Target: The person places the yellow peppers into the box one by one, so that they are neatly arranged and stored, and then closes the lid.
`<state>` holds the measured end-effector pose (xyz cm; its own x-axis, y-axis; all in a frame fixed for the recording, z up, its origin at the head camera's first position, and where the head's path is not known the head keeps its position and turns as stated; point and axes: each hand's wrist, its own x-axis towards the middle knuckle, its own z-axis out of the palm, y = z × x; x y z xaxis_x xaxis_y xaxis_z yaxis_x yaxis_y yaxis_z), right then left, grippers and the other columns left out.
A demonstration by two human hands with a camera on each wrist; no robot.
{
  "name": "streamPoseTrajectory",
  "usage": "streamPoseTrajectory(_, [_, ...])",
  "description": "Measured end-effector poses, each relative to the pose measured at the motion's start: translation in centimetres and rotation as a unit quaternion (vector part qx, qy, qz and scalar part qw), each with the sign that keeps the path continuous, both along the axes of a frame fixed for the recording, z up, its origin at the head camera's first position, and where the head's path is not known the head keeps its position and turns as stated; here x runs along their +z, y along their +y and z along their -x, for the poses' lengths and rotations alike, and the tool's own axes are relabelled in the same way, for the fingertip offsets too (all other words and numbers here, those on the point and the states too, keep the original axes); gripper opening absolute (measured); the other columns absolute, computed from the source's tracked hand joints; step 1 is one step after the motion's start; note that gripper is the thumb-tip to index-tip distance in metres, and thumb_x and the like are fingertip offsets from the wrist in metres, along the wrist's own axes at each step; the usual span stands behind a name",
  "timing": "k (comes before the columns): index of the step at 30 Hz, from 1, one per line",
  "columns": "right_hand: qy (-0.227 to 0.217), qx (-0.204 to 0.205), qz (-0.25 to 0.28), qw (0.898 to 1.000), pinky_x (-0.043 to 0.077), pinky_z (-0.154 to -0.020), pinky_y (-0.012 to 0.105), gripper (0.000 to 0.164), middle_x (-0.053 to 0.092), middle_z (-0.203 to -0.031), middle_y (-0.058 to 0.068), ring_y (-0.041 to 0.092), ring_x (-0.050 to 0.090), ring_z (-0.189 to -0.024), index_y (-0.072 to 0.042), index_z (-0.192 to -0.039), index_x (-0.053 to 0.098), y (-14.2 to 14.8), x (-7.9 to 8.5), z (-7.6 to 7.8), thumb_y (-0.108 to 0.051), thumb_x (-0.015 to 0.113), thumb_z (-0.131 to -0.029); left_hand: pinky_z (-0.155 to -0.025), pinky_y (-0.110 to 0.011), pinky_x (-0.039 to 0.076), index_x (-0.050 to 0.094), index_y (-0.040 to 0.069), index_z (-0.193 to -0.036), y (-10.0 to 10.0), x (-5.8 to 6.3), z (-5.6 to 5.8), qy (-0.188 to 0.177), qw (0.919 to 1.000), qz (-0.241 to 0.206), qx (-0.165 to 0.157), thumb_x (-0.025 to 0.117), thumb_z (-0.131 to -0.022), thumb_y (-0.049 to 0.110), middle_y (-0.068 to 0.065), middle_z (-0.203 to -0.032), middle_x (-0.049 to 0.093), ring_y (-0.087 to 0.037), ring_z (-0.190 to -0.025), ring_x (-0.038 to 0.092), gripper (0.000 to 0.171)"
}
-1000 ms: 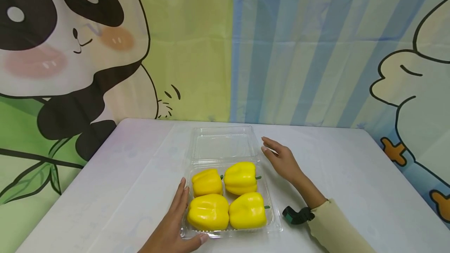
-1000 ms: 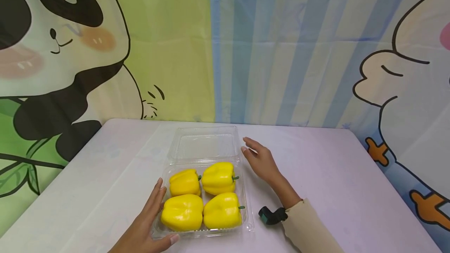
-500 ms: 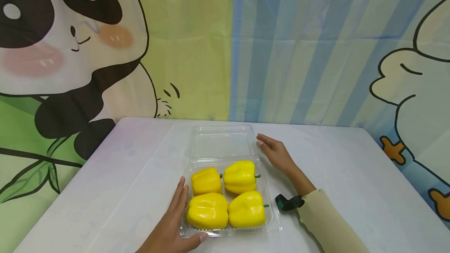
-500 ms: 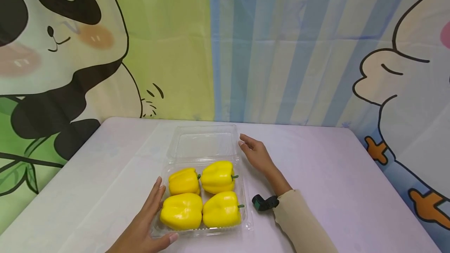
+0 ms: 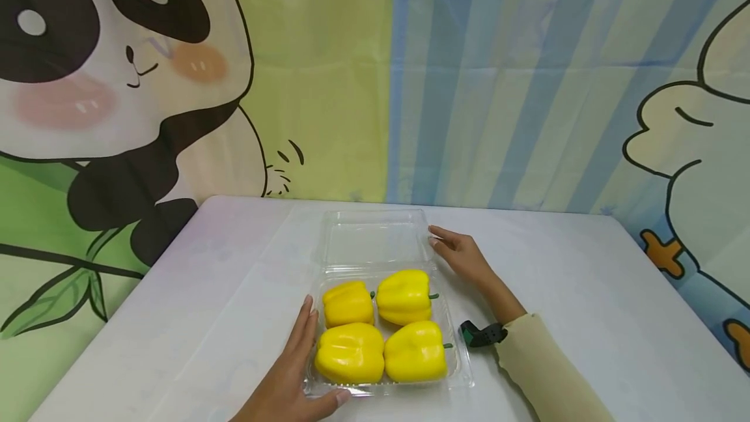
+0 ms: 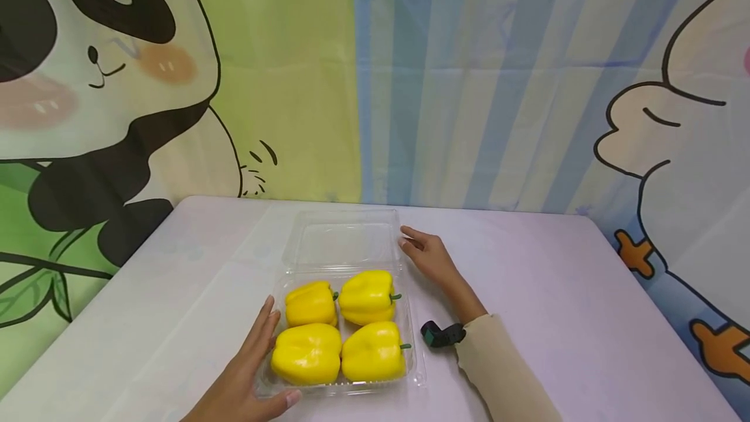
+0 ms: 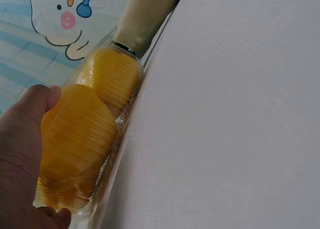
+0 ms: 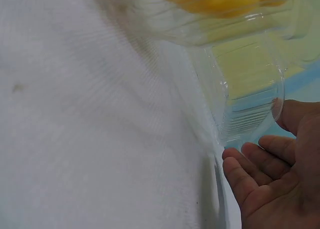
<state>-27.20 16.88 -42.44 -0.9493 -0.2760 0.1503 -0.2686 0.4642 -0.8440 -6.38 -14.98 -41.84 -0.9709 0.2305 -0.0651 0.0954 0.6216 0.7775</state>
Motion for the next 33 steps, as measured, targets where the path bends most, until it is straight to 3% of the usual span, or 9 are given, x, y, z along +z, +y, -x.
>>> streamPoseTrajectory(15, [0.001,0.001,0.047,0.999,0.050,-0.094,0.038,0.054,0.060,-0.131,0.011,0.024,0.059,-0.117,-0.014,-0.147,0.044,-0.2,1.7,-0.3,-0.021,0.062,-0.097,-0.110,-0.055,0.024,0.005,0.003,-0.155,0.2,0.2,0.0,0.002,0.9999,0.010,0.007,0.074,-0.075,0.062,0.008,-0.160,-0.016,-0.025,-0.145,0.007,0.121])
streamPoseTrajectory(19, [0.004,0.014,0.055,0.998,0.048,-0.096,0.040,0.054,0.056,-0.135,0.015,0.027,0.056,-0.121,-0.013,-0.149,0.041,-0.5,3.6,-1.6,-0.016,0.060,-0.098,-0.111,-0.054,0.024,0.005,0.004,-0.155,0.2,0.2,0.0,0.000,0.9999,0.011,0.006,0.074,-0.075,0.062,0.010,-0.160,-0.016,-0.024,-0.145,0.007,0.121])
streamPoseTrajectory(23, [0.011,0.018,0.068,0.997,0.045,-0.099,0.038,0.055,0.044,-0.147,0.011,0.025,0.050,-0.128,-0.014,-0.150,0.038,-0.5,4.3,-2.1,-0.021,0.058,-0.100,-0.110,-0.054,0.024,0.005,0.004,-0.156,0.3,0.2,0.0,0.003,0.9999,0.011,0.008,0.075,-0.074,0.061,0.009,-0.160,-0.016,-0.025,-0.145,0.007,0.122])
streamPoseTrajectory(25, [0.020,0.022,0.085,0.996,0.044,-0.100,0.036,0.056,0.041,-0.150,0.008,0.022,0.048,-0.130,-0.017,-0.151,0.038,-0.2,3.8,-1.9,-0.027,0.058,-0.099,-0.110,-0.055,0.024,0.005,0.004,-0.156,0.3,0.2,0.0,0.004,0.9999,0.007,0.008,0.075,-0.075,0.061,0.009,-0.160,-0.016,-0.026,-0.145,0.007,0.121])
streamPoseTrajectory(28, [0.029,0.026,0.105,0.994,0.043,-0.100,0.034,0.056,0.043,-0.149,0.006,0.021,0.048,-0.130,-0.020,-0.150,0.039,-0.1,4.0,-2.2,-0.029,0.059,-0.099,-0.110,-0.056,0.023,0.004,0.004,-0.156,0.2,0.2,0.0,0.000,1.0000,0.000,0.005,0.075,-0.076,0.060,0.009,-0.160,-0.017,-0.027,-0.145,0.006,0.121])
streamPoseTrajectory(33, [0.054,0.035,0.134,0.989,0.044,-0.097,0.027,0.054,0.042,-0.150,0.003,0.021,0.048,-0.130,-0.013,-0.149,0.041,-0.1,4.8,-2.9,-0.024,0.059,-0.099,-0.110,-0.056,0.023,0.003,0.003,-0.155,0.1,0.2,0.0,-0.008,1.0000,0.001,0.005,0.073,-0.076,0.061,0.010,-0.159,-0.019,-0.028,-0.145,0.005,0.121])
